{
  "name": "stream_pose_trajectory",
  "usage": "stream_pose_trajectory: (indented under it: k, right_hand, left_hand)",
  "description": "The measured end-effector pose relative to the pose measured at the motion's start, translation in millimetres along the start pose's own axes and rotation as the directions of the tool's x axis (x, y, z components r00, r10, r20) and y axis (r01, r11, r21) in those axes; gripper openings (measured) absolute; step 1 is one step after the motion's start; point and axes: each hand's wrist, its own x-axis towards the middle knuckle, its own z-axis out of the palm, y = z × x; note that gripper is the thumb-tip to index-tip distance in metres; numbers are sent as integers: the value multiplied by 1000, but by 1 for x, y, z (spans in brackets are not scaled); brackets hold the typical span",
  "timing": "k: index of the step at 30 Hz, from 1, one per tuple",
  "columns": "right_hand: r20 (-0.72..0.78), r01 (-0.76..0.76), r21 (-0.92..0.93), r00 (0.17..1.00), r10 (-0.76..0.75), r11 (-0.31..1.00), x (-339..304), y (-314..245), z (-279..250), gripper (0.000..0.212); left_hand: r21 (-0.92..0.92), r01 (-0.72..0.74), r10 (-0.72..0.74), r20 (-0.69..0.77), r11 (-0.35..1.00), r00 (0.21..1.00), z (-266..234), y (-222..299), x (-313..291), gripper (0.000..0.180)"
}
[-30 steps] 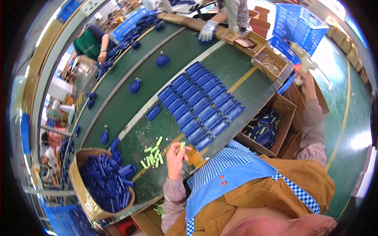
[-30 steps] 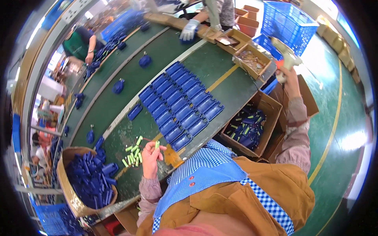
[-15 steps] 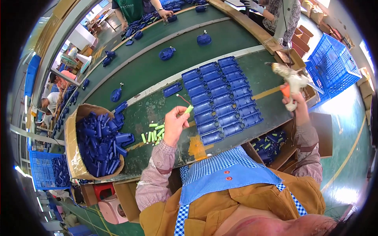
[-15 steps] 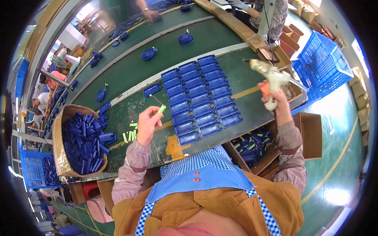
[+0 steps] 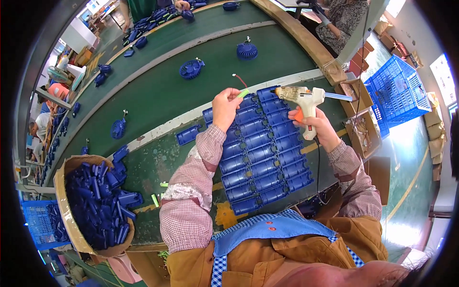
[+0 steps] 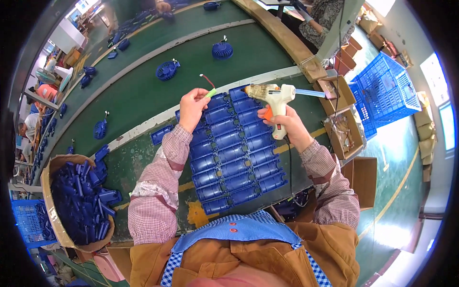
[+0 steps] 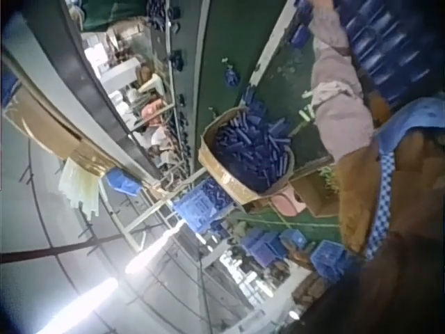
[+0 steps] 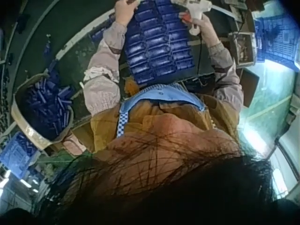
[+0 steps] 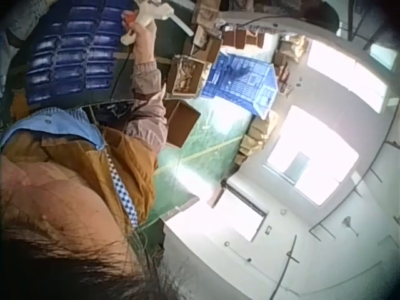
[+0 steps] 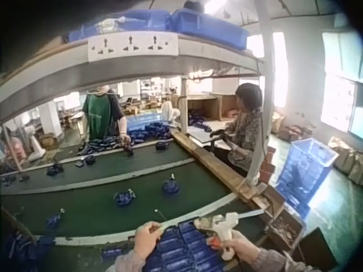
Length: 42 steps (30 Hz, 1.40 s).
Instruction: Assembling electronic components by gluing small parts into blue plastic housings on an industrial assembly line.
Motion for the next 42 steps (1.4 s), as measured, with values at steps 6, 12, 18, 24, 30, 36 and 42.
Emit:
stream_pose_trajectory:
  k: [6,12,18,24,30,36,42]
  right_hand:
    - [-12,-69,-91,998,68,993,24,6,3,34]
    - [-54,-98,-174,995,89,980,29,11,2,33]
    - [-70,-107,-161,993,97,981,29,12,3,34]
    - [-67,-114,-178,992,104,977,35,17,1,36]
    - [-104,-92,-158,992,76,983,32,19,-5,34]
    - [-136,-108,-166,987,86,980,32,21,-13,35]
    - [-167,-101,-129,983,79,987,30,21,-13,34]
  left_hand:
    - [101,39,-37,-18,994,999,25,-13,28,10]
    - [212,-39,46,-24,976,999,37,-22,37,16]
    - [266,-128,137,-14,955,991,43,-27,41,16]
    - [300,-124,130,2,946,992,51,-26,42,17]
    - [344,-170,173,23,923,985,63,-28,44,18]
    - [469,-290,321,16,834,947,80,-33,44,18]
    - [539,-316,358,29,781,933,87,-36,46,19]
